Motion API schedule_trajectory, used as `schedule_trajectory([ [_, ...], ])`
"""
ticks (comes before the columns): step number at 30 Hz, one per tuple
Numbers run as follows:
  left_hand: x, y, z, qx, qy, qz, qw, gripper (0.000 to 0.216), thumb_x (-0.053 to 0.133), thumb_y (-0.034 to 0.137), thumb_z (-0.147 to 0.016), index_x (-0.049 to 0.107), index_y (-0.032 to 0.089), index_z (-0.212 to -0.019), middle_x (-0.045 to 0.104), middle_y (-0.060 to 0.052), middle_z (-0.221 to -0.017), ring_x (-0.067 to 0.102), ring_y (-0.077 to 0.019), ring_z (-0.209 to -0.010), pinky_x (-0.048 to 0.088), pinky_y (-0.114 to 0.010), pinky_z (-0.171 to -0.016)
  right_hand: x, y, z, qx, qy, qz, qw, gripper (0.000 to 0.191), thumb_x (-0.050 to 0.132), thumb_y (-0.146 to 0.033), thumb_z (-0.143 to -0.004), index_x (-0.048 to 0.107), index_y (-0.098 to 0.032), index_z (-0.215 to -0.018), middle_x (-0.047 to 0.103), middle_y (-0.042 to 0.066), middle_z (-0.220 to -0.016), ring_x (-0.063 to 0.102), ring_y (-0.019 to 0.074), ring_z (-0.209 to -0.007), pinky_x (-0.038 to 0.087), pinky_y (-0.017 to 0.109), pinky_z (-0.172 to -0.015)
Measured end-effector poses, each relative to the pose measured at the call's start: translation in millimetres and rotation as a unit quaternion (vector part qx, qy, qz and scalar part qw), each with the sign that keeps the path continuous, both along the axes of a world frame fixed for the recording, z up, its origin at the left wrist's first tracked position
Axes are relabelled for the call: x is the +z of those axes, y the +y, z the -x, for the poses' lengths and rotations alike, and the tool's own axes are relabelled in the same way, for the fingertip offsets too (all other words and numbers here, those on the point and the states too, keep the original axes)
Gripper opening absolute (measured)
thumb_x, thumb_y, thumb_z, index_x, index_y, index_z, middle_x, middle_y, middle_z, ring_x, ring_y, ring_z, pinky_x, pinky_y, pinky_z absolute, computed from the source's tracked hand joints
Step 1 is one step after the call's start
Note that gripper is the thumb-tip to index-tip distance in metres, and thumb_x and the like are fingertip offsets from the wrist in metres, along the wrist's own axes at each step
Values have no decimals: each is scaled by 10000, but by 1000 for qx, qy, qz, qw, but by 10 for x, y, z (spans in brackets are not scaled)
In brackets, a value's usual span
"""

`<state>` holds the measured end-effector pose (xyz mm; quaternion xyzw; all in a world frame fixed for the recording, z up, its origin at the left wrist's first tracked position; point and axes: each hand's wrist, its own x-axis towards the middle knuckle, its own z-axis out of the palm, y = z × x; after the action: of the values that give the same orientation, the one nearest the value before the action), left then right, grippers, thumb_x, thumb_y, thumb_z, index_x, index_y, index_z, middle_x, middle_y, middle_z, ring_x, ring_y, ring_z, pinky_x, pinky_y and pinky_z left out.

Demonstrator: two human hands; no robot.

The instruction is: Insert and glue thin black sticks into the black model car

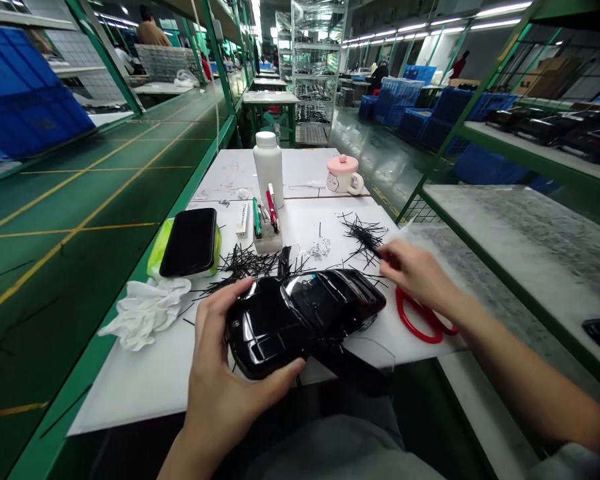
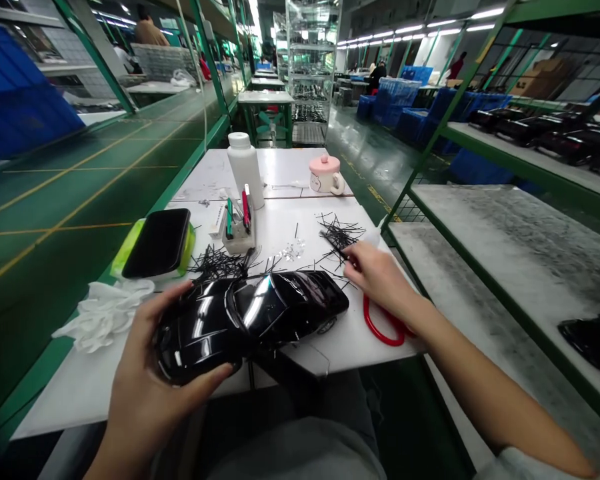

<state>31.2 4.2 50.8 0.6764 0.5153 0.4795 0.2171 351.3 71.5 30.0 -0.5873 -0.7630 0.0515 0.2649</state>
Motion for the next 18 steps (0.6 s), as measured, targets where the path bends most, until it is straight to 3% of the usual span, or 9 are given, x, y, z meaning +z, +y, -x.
schedule_trajectory([
  [3, 73, 15, -117, -5, 13, -44, 999, 788, 818, 343, -661, 480, 303, -1372, 506, -58, -1374, 464, -331, -1290, 405, -500, -1116, 300, -331, -5, -44, 199, -57, 977, 80, 600, -244, -890, 620, -224, -965, 651, 17, -810, 662, 187, -676, 561, 330, -644],
  [5, 117, 24, -194, -15, 21, -71, 997, 796, 804, 354, -670, 460, 302, -1385, 505, -61, -1371, 462, -333, -1282, 399, -519, -1117, 453, -608, 55, -15, 290, -94, 952, 98, 642, -215, -885, 642, -252, -976, 672, 28, -938, 699, 200, -776, 594, 348, -716],
  [10, 210, 40, -325, -27, 39, -94, 994, 816, 782, 420, -690, 413, 318, -1410, 493, -58, -1378, 450, -350, -1269, 393, -563, -1117, 481, -982, 210, 127, 175, -90, 972, 364, 640, -67, -868, 618, -289, -1156, 734, 37, -1018, 720, 208, -953, 602, 341, -871],
  [13, 240, 37, -343, -33, 46, -91, 994, 825, 784, 437, -690, 403, 333, -1415, 488, -55, -1386, 438, -355, -1275, 397, -564, -1120, 411, -962, 226, 155, 117, -98, 976, 422, 641, -41, -862, 580, -270, -1211, 751, 45, -1049, 740, 182, -953, 609, 284, -862],
  [18, 258, 10, -318, -30, 69, -100, 992, 825, 792, 376, -679, 418, 292, -1409, 494, -75, -1360, 461, -336, -1251, 455, -527, -1070, 422, -903, 265, 161, 47, -111, 980, 343, 613, -73, -889, 573, -253, -1178, 766, 55, -1049, 755, 184, -930, 617, 271, -844],
])
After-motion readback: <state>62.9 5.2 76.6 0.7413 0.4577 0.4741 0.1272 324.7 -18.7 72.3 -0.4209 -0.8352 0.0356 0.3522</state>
